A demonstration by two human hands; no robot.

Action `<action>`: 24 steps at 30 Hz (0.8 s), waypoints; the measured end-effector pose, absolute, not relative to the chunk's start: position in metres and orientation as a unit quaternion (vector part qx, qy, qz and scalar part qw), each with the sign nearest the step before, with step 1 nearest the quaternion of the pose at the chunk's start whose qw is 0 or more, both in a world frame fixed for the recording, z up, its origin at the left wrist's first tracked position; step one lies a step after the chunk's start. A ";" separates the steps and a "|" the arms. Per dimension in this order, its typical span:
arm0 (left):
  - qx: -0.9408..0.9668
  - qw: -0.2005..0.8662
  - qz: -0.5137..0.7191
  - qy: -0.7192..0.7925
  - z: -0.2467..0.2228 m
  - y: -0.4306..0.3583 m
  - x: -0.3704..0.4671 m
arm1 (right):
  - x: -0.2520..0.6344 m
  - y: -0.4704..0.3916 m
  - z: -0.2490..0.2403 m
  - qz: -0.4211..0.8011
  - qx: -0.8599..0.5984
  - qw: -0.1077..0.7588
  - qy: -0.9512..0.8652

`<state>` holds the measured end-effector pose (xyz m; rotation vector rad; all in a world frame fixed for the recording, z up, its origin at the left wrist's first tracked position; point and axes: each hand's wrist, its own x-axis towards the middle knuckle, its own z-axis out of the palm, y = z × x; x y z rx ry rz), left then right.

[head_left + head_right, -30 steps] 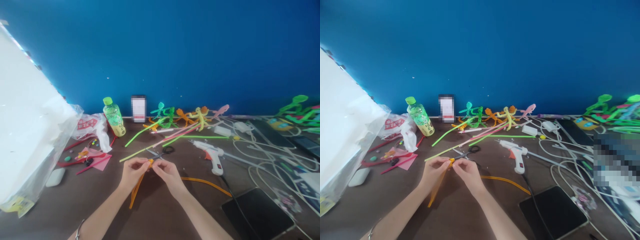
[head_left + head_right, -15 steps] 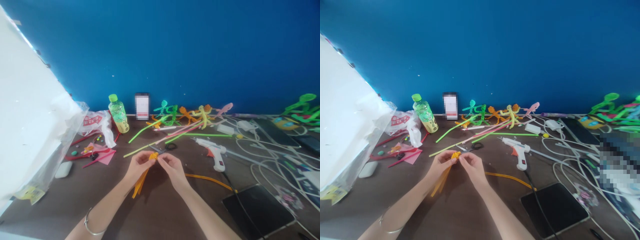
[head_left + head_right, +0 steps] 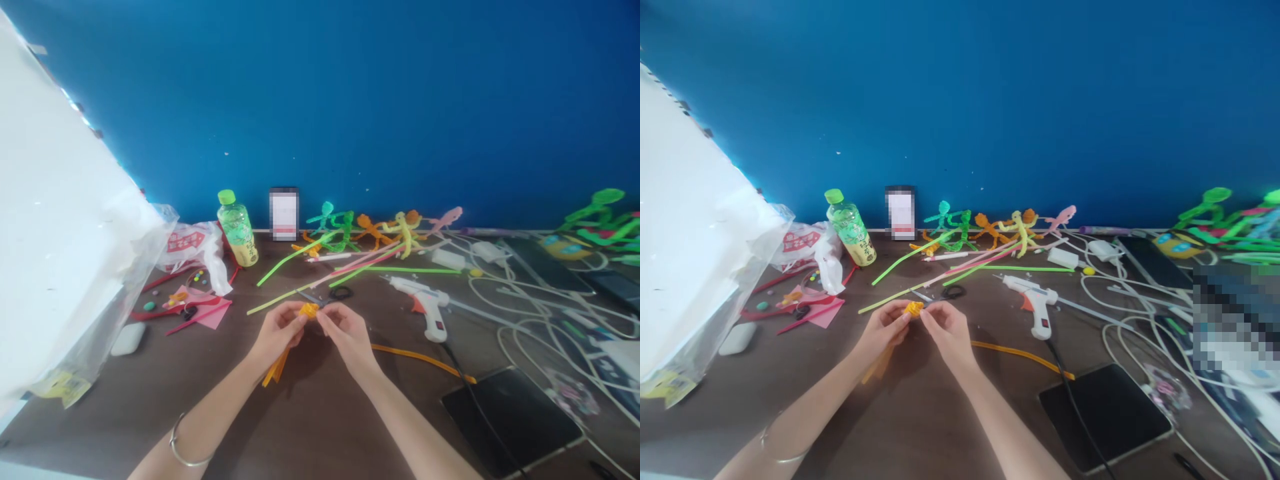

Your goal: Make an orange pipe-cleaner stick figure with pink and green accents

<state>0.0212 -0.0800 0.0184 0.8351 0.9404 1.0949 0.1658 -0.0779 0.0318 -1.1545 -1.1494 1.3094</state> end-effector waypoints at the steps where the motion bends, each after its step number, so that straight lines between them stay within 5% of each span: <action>1: 0.369 0.678 0.482 0.415 0.018 -0.079 0.020 | 0.166 -0.078 0.032 0.541 -0.479 0.500 -0.478; 24: 0.398 0.678 0.432 0.441 0.016 -0.079 0.021 | 0.162 -0.082 0.030 0.505 -0.466 0.474 -0.550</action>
